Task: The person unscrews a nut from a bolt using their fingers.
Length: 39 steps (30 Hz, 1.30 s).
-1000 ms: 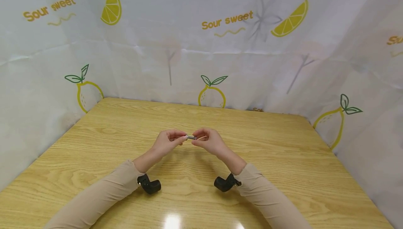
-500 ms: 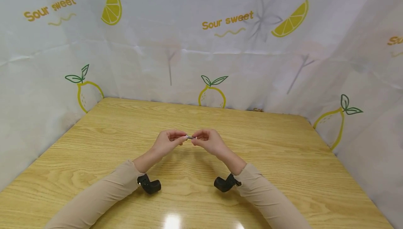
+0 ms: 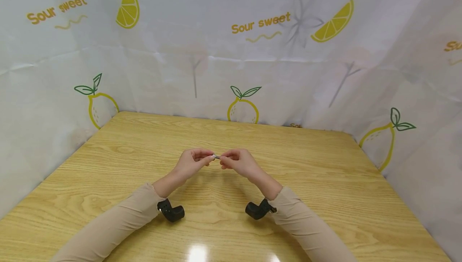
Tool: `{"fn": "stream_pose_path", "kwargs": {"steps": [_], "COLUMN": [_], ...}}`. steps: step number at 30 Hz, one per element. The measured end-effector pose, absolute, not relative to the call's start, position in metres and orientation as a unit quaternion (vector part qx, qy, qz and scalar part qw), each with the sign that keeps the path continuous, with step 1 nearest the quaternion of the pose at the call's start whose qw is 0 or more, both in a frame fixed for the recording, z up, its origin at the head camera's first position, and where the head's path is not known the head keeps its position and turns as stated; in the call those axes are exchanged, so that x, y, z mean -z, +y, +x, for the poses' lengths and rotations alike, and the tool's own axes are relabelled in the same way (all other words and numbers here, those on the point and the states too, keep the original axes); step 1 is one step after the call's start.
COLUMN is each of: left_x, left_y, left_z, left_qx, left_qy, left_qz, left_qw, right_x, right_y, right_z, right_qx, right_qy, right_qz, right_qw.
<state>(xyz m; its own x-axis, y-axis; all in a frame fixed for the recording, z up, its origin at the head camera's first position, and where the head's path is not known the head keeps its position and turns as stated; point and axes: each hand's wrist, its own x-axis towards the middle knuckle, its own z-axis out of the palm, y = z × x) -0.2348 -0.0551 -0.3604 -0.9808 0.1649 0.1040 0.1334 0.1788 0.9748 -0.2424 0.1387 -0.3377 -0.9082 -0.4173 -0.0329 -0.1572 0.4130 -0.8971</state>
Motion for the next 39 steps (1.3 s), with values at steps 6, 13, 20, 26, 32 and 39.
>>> {"fn": "stream_pose_path", "kwargs": {"steps": [6, 13, 20, 26, 32, 39], "left_x": [0.3609, 0.3631, 0.3638, 0.3632, 0.3645, 0.3625], "left_y": [-0.0551, -0.0556, -0.0558, -0.0562, -0.0558, -0.0547], "left_z": [-0.2350, -0.2367, -0.2373, -0.2362, -0.2376, -0.2363], "left_qx": [-0.633, -0.631, -0.629, -0.629, -0.633, -0.638], "left_qy": [0.767, 0.769, 0.770, 0.769, 0.766, 0.763], "left_qz": [0.102, 0.101, 0.103, 0.109, 0.107, 0.099], "left_qw": [0.013, 0.019, 0.018, 0.020, 0.019, 0.018], "right_x": [0.3392, 0.3389, 0.3367, 0.3390, 0.3383, 0.3388], "right_y": [0.1390, 0.1400, 0.1387, 0.1391, 0.1376, 0.1377], "right_z": [-0.2423, -0.2439, -0.2438, -0.2433, -0.2415, -0.2423], "right_qx": [0.506, 0.511, 0.513, 0.514, 0.502, 0.511], "right_qy": [0.839, 0.828, 0.824, 0.827, 0.840, 0.836], "right_qz": [-0.179, -0.187, -0.178, -0.191, -0.187, -0.180], "right_qw": [0.089, 0.134, 0.161, 0.128, 0.089, 0.094]}}
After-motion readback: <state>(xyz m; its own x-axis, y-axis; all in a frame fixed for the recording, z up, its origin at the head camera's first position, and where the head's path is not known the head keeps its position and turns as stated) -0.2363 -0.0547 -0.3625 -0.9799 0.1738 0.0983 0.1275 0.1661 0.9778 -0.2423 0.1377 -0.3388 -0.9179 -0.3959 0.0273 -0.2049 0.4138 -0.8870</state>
